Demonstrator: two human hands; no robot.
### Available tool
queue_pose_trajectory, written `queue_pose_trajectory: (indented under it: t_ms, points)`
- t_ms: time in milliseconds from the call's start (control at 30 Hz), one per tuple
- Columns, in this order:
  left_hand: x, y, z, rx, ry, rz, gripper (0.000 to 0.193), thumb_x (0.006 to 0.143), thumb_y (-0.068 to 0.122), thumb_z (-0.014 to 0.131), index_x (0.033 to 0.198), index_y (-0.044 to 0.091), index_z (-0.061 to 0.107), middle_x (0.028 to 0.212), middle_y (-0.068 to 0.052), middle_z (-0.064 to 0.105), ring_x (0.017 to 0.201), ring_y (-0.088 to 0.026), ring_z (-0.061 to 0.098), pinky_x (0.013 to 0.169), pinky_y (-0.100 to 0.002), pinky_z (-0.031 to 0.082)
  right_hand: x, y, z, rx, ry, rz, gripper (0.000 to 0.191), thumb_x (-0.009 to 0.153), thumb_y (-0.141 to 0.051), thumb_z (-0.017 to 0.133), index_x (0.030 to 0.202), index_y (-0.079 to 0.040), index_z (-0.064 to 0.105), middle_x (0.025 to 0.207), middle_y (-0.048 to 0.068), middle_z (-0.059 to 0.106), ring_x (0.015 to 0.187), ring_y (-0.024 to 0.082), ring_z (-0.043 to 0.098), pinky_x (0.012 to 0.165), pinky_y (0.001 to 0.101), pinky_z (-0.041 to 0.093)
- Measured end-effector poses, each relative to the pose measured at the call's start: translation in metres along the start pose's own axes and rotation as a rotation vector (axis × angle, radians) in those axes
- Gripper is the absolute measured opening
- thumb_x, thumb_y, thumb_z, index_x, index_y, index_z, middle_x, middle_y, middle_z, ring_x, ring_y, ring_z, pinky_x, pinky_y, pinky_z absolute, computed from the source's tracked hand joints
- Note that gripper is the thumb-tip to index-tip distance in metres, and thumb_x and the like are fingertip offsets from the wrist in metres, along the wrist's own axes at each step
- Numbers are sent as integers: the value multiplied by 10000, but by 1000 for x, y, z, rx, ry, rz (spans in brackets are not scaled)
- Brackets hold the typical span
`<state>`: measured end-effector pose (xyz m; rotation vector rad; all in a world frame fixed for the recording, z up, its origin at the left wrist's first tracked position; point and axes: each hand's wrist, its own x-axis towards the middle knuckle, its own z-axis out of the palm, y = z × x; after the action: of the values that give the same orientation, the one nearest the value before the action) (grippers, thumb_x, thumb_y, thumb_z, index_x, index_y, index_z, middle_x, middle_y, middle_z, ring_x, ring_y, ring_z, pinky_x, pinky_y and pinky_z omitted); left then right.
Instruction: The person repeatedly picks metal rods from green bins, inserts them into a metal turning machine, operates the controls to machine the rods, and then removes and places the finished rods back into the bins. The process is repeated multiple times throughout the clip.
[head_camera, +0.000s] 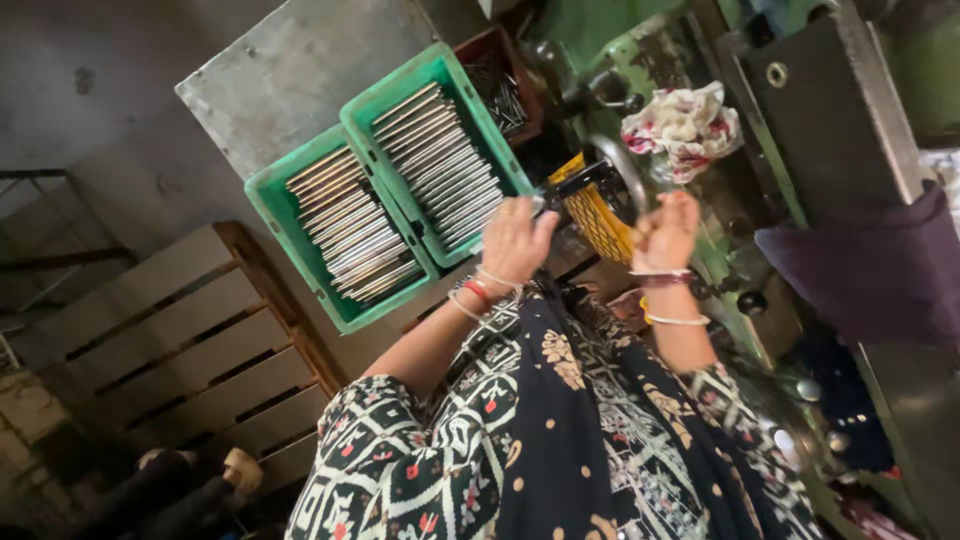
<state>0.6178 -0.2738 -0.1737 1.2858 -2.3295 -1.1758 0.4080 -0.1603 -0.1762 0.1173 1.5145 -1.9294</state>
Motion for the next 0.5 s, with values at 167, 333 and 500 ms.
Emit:
queue_pose_trajectory:
  t_ms: [167,333,500]
  points:
    - [-15,-69,-19,349,129,244,838,928,556,527,1371,-151,450,1358,-361,536,1278,-494,456,1084,-597,345,-10,-14,-37,18,-45,99,120,1110,-313,581,1061,-211,542,656,-63,320,505,68,265,427,228,218]
    - [-20,-111,-23,112,60,106,670,977,410,605,1436,-58,467,1473,-289,495,1392,-444,438,1176,-525,320,-28,-3,-76,66,-91,147,216,1095,-401,612,1069,-197,546,669,-66,299,539,57,258,463,211,236]
    - [11,-204,-136,366,574,-29,312,847,11,641,1130,129,698,1089,-109,691,1071,-347,622,955,-476,473,-23,-5,-110,106,-61,154,243,1080,-410,639,1063,-183,554,667,-72,284,536,51,243,464,198,230]
